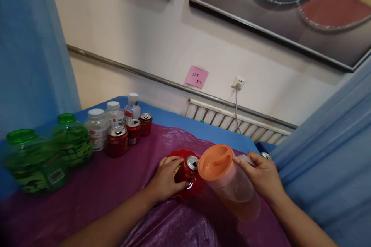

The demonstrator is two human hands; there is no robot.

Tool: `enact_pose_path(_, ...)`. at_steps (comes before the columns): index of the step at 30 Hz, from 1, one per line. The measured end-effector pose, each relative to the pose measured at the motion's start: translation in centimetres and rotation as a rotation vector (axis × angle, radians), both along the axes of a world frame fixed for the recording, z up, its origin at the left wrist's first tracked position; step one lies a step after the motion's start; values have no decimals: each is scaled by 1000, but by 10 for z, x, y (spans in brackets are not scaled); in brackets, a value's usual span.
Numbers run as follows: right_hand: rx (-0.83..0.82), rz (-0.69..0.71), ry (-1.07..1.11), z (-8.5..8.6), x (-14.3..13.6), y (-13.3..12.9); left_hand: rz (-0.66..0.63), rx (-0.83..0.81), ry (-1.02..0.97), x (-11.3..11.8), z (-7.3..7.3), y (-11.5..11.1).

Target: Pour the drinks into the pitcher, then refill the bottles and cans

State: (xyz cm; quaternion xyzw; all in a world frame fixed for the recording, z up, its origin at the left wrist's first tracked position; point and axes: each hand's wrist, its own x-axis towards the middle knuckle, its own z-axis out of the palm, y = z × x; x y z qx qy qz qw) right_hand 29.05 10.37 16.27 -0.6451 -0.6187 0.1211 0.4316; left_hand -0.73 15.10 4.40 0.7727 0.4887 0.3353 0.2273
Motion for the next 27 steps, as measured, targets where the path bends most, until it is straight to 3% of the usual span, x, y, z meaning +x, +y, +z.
enact_pose_path(13, 6, -41, -57, 10, -5, -2, 5, 10, 2, 0, 1, -1)
enact_pose_path(27, -44, -41, -20, 7, 2, -2, -4, -8, 22, 0, 5, -2)
